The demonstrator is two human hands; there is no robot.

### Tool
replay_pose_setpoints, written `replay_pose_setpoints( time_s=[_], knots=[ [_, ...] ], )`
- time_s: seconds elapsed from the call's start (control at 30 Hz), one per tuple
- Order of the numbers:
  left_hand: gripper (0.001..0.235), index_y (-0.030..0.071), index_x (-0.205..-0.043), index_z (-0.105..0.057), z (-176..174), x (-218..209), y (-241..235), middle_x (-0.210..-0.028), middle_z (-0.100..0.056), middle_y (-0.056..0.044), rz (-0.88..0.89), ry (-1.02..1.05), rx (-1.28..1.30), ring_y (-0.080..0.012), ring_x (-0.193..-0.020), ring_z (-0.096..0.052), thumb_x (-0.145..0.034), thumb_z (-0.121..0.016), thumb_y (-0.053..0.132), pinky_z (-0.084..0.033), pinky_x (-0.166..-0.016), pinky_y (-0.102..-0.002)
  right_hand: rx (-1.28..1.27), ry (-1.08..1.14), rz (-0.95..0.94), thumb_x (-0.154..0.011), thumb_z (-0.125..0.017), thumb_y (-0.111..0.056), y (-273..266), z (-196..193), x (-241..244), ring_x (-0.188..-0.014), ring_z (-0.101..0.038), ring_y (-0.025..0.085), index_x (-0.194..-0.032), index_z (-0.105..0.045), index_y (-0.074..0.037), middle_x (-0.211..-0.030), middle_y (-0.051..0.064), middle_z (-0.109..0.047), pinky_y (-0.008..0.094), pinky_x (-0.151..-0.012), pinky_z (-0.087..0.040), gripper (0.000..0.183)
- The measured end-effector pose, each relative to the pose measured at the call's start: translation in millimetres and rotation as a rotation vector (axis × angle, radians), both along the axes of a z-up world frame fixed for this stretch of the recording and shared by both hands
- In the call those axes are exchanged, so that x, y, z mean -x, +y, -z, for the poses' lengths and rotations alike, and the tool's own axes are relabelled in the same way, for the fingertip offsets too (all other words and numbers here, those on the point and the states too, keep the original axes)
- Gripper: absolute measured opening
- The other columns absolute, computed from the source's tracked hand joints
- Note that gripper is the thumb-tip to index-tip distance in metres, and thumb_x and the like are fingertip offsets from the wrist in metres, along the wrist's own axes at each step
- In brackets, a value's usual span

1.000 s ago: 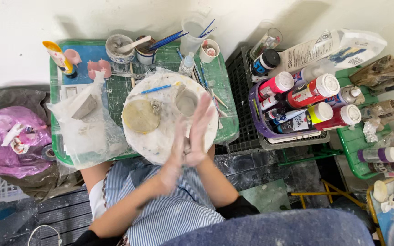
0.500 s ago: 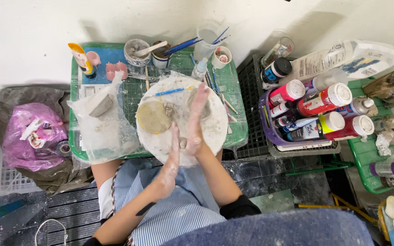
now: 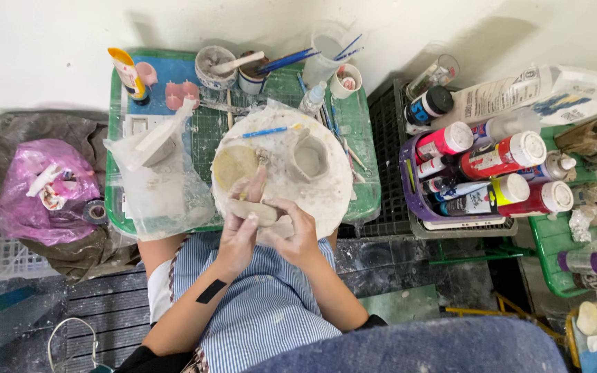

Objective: The person shapes clay by hand on a banding wheel, first pressing a small hollow form into shape and then rolling a piece of clay into a spherical shape between their palms.

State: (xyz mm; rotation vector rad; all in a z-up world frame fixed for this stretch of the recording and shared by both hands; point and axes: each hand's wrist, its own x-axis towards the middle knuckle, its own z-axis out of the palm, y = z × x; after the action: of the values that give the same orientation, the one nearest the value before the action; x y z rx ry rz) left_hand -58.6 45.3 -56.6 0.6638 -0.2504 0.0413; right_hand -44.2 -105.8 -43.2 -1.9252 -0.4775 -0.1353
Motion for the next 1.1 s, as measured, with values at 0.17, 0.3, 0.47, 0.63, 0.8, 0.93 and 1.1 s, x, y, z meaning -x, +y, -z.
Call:
replay_pose_setpoints(
  time_s=[0.17, 0.3, 0.47, 0.63, 0.8, 0.93, 1.1],
  knots=[
    [0.056, 0.005, -0.145, -0.049, 14, -2, 12, -0.147, -0.056, -0.014, -0.14, -0.132, -0.599, -0.0233, -0.137, -0.054, -0.094, -0.07, 0.0, -0.042, -0.117, -0.037, -0.029, 0.005, 0.011, -0.081, -0.075, -0.006, -24, 5, -3, -0.103, -0.075, 0.025, -0.126, -0.065, 0.0, -0.117, 0.014, -0.074, 0.035, -0.095, -0.058, 0.046],
    [0.046, 0.002, -0.127, -0.068, 15, -4, 27, -0.123, -0.074, -0.009, -0.13, -0.05, -0.793, -0.0154, -0.11, -0.071, -0.083, -0.082, 0.006, -0.056, -0.096, -0.03, 0.113, -0.113, 0.049, -0.078, -0.073, -0.005, -37, 11, -4, -0.102, -0.073, 0.02, -0.122, -0.071, -0.003, -0.116, 0.016, -0.076, 0.042, -0.117, -0.049, 0.044],
    [0.044, 0.002, -0.126, -0.069, 14, 6, -2, -0.119, -0.077, -0.008, 0.001, 0.043, -0.597, -0.0159, -0.108, -0.074, -0.085, -0.083, 0.009, -0.059, -0.096, -0.03, -0.499, 0.003, -0.223, -0.098, -0.063, -0.021, -24, 27, -2, -0.134, -0.053, 0.025, -0.128, -0.064, 0.001, -0.141, 0.017, -0.053, 0.039, -0.118, -0.042, 0.037],
    [0.062, 0.007, -0.124, -0.066, -11, 8, -10, -0.122, -0.072, -0.01, -0.286, -0.28, -1.155, -0.0252, -0.116, -0.066, -0.072, -0.088, 0.03, -0.049, -0.1, -0.04, -0.691, 0.149, -0.177, -0.101, -0.068, -0.021, -44, 21, -8, -0.135, -0.052, 0.034, -0.135, -0.055, 0.004, -0.138, 0.027, -0.058, 0.048, -0.118, -0.038, 0.044],
    [0.065, 0.004, -0.158, -0.038, -26, -9, -16, -0.159, -0.048, -0.015, -0.284, -0.144, -0.852, -0.0292, -0.149, -0.044, -0.097, -0.051, 0.026, -0.032, -0.127, -0.044, -0.591, 0.076, -0.235, -0.094, -0.071, -0.031, -30, -7, 5, -0.158, -0.033, 0.038, -0.162, -0.029, -0.003, -0.169, 0.027, -0.031, 0.051, -0.133, -0.022, 0.084],
    [0.087, 0.001, -0.167, -0.005, -35, -17, -51, -0.176, -0.007, -0.022, -0.171, -0.274, -0.741, -0.0369, -0.165, -0.005, -0.101, -0.051, 0.036, -0.006, -0.133, -0.049, -0.667, 0.115, -0.083, -0.102, -0.055, -0.052, 2, -14, 15, -0.168, -0.006, 0.034, -0.168, -0.005, -0.01, -0.178, 0.021, -0.004, 0.047, -0.137, -0.009, 0.093],
    [0.082, 0.005, -0.169, -0.001, -27, 0, -69, -0.179, 0.001, -0.019, -0.141, -0.414, -0.847, -0.0358, -0.168, -0.002, -0.108, -0.025, 0.054, -0.004, -0.137, -0.046, -0.51, 0.083, 0.076, -0.107, -0.048, -0.056, -11, -23, -2, -0.166, 0.005, 0.036, -0.165, 0.007, -0.012, -0.177, 0.02, 0.01, 0.052, -0.135, -0.002, 0.092]
  ],
)
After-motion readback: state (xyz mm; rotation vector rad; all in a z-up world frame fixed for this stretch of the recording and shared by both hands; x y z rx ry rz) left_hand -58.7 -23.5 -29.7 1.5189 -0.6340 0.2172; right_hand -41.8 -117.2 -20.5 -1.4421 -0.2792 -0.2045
